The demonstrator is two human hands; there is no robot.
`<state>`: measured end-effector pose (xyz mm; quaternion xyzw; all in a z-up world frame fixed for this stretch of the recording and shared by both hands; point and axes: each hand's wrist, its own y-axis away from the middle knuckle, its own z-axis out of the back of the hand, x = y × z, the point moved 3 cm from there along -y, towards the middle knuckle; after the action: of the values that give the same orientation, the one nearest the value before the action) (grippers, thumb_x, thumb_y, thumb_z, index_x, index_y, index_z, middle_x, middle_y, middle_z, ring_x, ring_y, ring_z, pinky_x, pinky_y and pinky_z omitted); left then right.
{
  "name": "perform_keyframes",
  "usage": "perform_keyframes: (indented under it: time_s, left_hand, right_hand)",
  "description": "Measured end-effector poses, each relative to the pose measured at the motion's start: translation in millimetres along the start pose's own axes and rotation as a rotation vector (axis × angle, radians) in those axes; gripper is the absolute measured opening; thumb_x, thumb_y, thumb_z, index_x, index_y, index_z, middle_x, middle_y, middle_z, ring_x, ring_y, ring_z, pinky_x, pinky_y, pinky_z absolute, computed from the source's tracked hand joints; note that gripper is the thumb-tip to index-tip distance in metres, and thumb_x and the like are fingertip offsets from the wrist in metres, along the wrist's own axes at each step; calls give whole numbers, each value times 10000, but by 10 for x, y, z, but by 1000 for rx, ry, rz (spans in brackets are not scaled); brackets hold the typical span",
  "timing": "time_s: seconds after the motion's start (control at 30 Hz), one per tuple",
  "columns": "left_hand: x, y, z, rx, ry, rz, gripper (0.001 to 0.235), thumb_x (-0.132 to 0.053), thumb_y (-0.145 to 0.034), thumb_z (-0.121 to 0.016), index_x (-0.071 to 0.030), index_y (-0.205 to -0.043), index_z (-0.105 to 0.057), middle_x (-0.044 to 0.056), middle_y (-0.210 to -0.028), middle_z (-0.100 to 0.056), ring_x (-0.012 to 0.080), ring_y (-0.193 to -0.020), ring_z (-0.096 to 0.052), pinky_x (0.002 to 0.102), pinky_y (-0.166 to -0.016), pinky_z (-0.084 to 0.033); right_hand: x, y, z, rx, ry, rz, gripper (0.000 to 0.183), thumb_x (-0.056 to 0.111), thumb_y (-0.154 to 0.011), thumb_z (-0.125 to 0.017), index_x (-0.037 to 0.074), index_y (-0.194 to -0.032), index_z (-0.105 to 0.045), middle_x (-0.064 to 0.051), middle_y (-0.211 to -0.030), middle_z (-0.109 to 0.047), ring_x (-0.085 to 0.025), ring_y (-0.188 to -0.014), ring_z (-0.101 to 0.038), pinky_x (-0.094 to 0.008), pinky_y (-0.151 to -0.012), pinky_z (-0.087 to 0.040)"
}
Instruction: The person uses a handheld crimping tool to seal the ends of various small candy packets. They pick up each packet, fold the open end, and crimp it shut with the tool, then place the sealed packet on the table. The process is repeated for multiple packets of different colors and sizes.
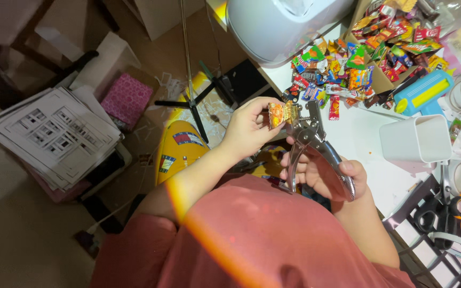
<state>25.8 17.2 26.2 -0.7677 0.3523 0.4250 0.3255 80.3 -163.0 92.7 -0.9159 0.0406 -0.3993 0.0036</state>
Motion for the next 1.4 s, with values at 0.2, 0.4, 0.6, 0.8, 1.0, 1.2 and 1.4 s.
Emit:
perform_keyframes:
  time_s: [0.2, 0.4, 0.6, 0.8, 1.0, 1.2, 1.4]
  left_hand:
    - [-86, -50, -115, 17, -12, 9, 361, 14, -840, -794, -23, -1184, -693, 118, -1116, -637, 271, -1082, -661, 390, -862, -624]
    - [121, -94, -181, 19, -9, 76, 373, -14, -827, -822, -33, -1177, -695, 94, -1177, -646, 170, -1072, -654, 311, -892, -605]
    - [52, -122, -339, 59, -21, 121, 389, -25, -824, -833, -34, -1186, -690, 74, -1166, -649, 118, -1048, -631, 292, -894, -610]
    - [227, -127, -498, 48, 36, 151, 413, -7, -814, -831, -32, -1197, -680, 72, -1172, -677, 135, -1055, -672, 291, -904, -617]
    - [348, -113, -669, 42, 99, 188, 421, 15, -807, -831, -16, -1193, -665, 87, -1165, -692, 141, -1038, -703, 284, -906, -621]
    - [517, -150, -825, 48, 138, 185, 400, 22, -814, -826, 13, -1177, -658, 115, -1143, -689, 140, -1005, -713, 285, -862, -637]
    - [537, -173, -942, 93, 130, 178, 391, 30, -814, -822, 15, -1166, -654, 138, -1158, -685, 160, -994, -720, 307, -855, -639]
  right_hand:
    - [55, 2, -38, 15, -31, 53, 1024, 475, -806, -669, -75, -1553, -235, -332, -1340, -574, -406, -1141, -640, -529, -892, -534]
    - [92, 75, 46, -27, -29, 112, 975, 497, -778, -703, -66, -1500, -366, -311, -1230, -636, -424, -1047, -671, -561, -832, -566]
    - [122, 196, 81, -65, -83, 171, 909, 505, -755, -716, -39, -1438, -464, -277, -1174, -657, -422, -1006, -686, -572, -817, -582]
    - [157, 363, 165, -48, -96, 206, 874, 468, -811, -688, -37, -1469, -413, -321, -1164, -638, -474, -1009, -695, -586, -815, -604]
    - [268, 510, 136, -28, -209, 207, 947, 528, -835, -660, -65, -1500, -339, -342, -1164, -620, -475, -988, -687, -576, -795, -617]
    - [351, 605, 164, -70, -205, 226, 993, 549, -834, -661, -71, -1524, -307, -338, -1159, -630, -474, -981, -686, -573, -780, -619]
    - [362, 717, 244, -95, -157, 243, 1001, 533, -832, -678, -85, -1523, -301, -329, -1169, -633, -453, -1005, -694, -564, -787, -621]
